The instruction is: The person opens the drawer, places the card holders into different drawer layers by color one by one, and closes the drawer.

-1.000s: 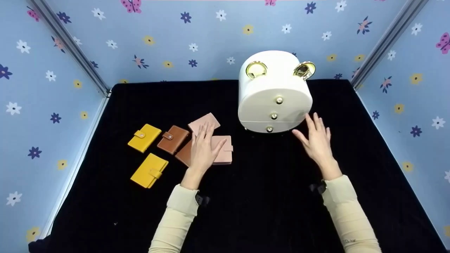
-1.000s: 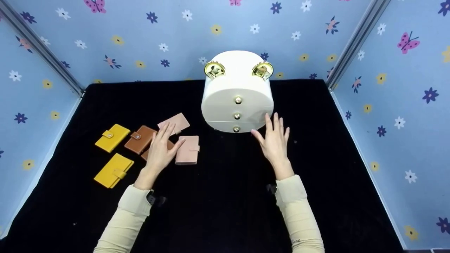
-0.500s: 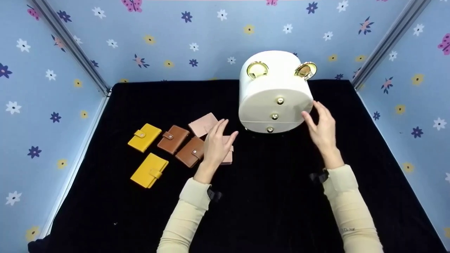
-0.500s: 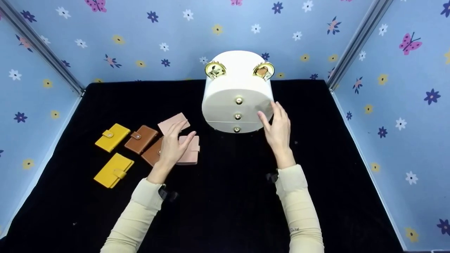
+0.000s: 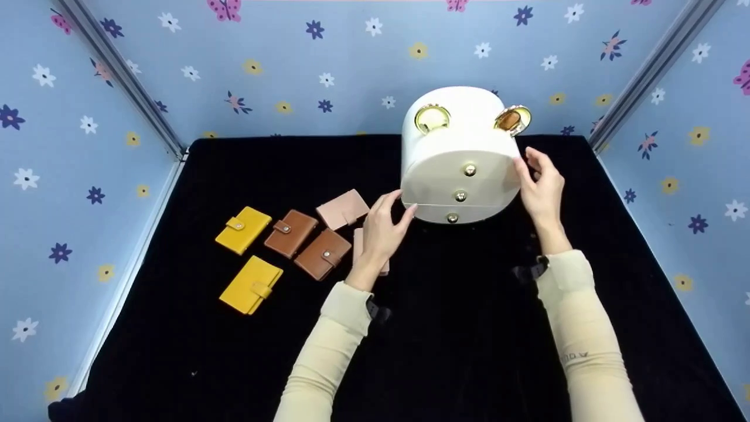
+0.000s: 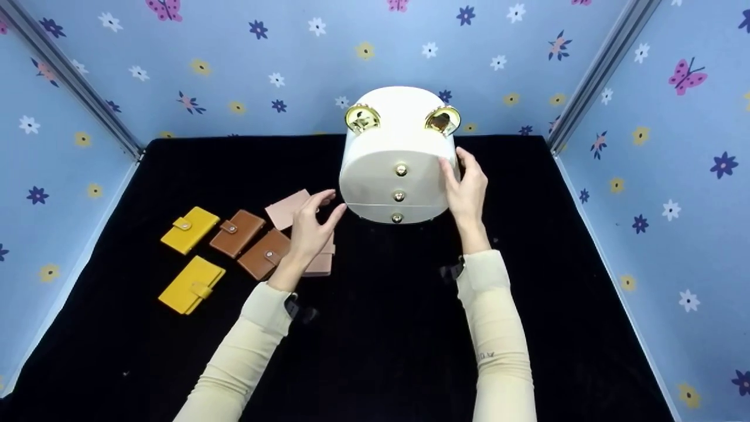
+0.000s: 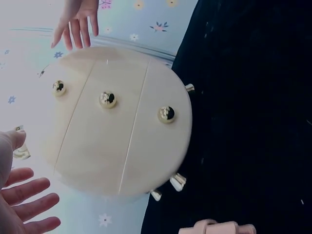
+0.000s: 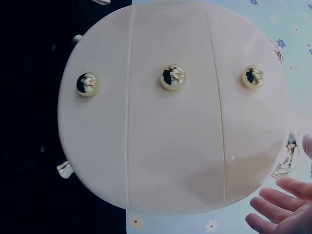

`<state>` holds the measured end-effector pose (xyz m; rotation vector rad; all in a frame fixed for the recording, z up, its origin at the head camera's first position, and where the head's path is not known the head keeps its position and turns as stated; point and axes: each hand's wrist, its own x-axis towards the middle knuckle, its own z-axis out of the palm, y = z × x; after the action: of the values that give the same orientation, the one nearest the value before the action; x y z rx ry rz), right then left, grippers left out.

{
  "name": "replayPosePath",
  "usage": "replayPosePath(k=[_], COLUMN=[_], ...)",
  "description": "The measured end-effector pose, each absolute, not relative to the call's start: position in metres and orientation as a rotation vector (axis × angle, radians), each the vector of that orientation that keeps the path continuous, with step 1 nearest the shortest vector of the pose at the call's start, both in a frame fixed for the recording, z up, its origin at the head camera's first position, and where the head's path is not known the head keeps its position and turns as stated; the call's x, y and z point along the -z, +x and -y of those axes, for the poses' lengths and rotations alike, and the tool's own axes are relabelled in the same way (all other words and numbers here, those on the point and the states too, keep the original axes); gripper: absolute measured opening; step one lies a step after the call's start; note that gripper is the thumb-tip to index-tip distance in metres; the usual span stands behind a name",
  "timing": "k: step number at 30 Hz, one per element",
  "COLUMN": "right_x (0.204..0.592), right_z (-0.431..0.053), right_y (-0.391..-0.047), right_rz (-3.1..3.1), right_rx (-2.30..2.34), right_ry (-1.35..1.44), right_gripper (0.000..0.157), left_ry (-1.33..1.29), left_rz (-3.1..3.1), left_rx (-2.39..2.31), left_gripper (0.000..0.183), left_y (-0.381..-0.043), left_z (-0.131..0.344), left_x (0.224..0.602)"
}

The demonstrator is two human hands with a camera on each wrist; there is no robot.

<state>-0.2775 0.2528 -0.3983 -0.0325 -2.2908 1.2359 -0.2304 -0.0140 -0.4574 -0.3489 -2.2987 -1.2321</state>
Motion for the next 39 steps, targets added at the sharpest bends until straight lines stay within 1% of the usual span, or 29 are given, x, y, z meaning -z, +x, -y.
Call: replayPosePath(k=[10, 23, 31, 39], right_x=[0.387, 0.377, 0.378, 0.382], right_z=[-0.253, -0.245, -0.246, -0.250], right_y=[-0.303, -0.329, -0.340, -0.344], right_rz=[2.242, 1.985, 2.017, 2.097], right_rx=[-1.475, -1.959, -1.970, -1.900], right_ry=[-0.131, -0.387, -0.444, -0.495], right_gripper=[0.045, 0.043, 0.044, 0.044], left_ry=[-0.314, -0.262, -0.180, -0.114], left_rz=[2.255, 2.245, 2.327, 2.432], left_rx=[1.411, 1.683, 1.720, 1.631], left_gripper=[0.035, 0.027, 0.028, 0.030], left_y=[-0.249, -0.267, -0.278, -0.283], left_z=[-0.010, -0.048, -0.067, -0.075], left_x=[0.447, 0.433, 0.419, 0.410])
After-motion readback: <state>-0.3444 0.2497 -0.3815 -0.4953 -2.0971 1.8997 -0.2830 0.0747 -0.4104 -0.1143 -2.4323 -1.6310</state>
